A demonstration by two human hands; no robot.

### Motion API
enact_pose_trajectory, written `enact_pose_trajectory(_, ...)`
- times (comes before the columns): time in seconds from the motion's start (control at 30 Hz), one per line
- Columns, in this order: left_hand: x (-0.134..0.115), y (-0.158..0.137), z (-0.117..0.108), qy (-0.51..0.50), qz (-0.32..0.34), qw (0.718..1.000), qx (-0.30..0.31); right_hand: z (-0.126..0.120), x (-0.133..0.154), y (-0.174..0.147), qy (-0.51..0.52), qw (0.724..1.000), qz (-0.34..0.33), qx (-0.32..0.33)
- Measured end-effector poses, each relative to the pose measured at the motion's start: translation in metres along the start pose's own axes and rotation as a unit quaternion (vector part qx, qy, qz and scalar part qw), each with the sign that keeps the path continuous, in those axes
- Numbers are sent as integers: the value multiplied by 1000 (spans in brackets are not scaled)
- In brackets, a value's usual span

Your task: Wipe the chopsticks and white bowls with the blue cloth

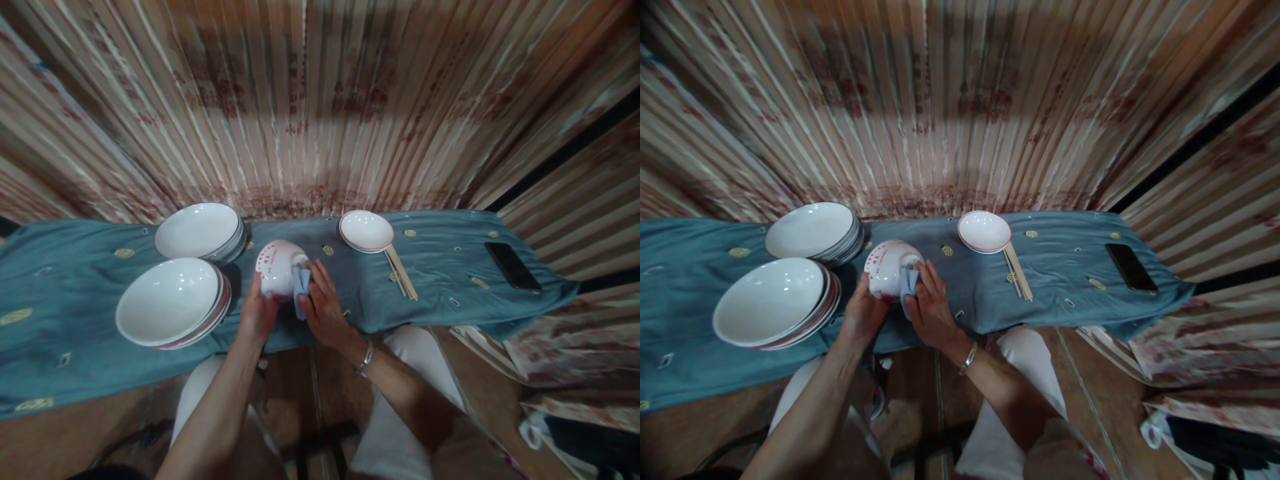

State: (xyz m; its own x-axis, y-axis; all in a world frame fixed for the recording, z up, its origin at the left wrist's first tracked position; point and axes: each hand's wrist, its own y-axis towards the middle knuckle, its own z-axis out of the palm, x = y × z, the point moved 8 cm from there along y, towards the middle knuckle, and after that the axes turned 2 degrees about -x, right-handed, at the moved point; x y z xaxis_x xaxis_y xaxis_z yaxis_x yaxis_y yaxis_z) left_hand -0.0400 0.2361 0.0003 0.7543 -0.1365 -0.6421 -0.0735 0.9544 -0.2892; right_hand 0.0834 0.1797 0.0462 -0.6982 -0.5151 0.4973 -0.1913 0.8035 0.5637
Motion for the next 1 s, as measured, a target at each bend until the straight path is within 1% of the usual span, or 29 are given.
enact_pose_trajectory(0.27,3,-2,1,5,-21,1000,5,5,2,0,-2,1000,-3,24)
enact_pose_trajectory(0.4,2,-4,2,9,-14,1000,12,7,-2,4,-11,999,0,30)
enact_pose_trajectory(0.63,3,-5,3,-2,-17,1000,18,6,-12,12,-39,999,13,9)
enact_pose_trajectory(0.83,5,-6,4,-6,-18,999,29,3,-17,16,-74,997,28,10)
enact_pose_trajectory(1.0,5,-4,4,-9,-9,999,36,0,-20,14,-57,998,28,-7)
